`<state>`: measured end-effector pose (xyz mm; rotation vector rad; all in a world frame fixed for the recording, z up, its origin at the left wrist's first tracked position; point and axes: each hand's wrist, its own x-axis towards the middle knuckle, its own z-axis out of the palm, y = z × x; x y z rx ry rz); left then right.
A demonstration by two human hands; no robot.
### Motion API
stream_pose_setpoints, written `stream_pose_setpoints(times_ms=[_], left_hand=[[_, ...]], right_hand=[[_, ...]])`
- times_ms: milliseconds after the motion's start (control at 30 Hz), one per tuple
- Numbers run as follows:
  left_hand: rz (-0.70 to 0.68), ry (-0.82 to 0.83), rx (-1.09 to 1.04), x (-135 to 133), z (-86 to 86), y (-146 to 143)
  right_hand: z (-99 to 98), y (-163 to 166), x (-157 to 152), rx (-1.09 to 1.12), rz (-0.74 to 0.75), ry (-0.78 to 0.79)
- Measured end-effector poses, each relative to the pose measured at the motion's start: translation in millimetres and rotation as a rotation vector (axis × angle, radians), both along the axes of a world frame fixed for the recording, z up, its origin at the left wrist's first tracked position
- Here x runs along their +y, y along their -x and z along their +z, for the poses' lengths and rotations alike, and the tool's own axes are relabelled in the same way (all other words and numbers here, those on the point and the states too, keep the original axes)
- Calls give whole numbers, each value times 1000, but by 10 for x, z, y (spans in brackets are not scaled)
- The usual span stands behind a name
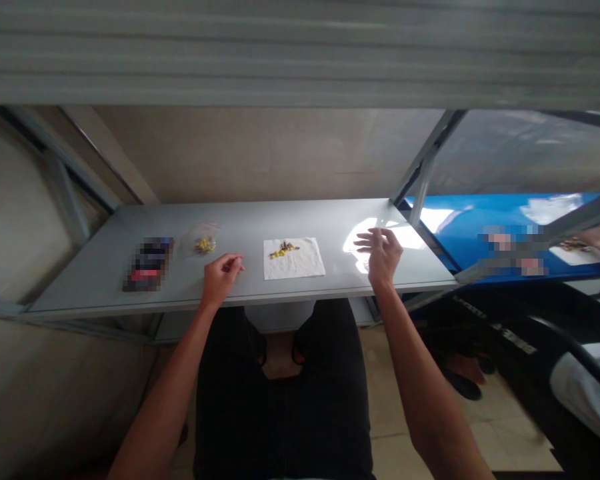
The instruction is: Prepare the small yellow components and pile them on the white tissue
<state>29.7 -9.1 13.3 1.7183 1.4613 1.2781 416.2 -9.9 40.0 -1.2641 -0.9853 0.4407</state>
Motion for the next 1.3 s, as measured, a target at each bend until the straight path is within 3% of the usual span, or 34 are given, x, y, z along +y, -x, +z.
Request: stream_pose_setpoints(times_ms=[100, 233, 300, 433, 533, 633, 733, 833, 933, 1133, 1300], left_hand=[[-131, 10, -131, -16, 73, -207], [-411, 100, -361, -10, 84, -581], [-375, 124, -403, 19, 48, -686], [-133, 90, -495, 96, -58, -658], [-66, 60, -488, 106, -130, -583], [16, -25, -334, 44, -151, -570], [118, -271, -59, -51, -110, -602], [-64, -466, 211, -106, -62, -632], [-280, -500, 362, -102, -63, -640], [-182, -402, 270, -65, -125, -605], [-183, -372, 261, -62, -159, -591]], right_hand=[[83, 424, -38, 56, 260, 59], [6, 1103, -43, -57, 644, 166], [-51, 1343, -24, -29, 710, 165], [-125, 1492, 31, 241, 750, 179], [-188, 1460, 56, 330, 770, 187], [-276, 1450, 49, 334, 740, 185], [-349, 1470, 19, 326, 699, 147], [-377, 1480, -21, 266, 717, 152], [-356, 1477, -58, 193, 743, 173], [-298, 1466, -75, 160, 782, 163], [-319, 1450, -72, 146, 825, 152]])
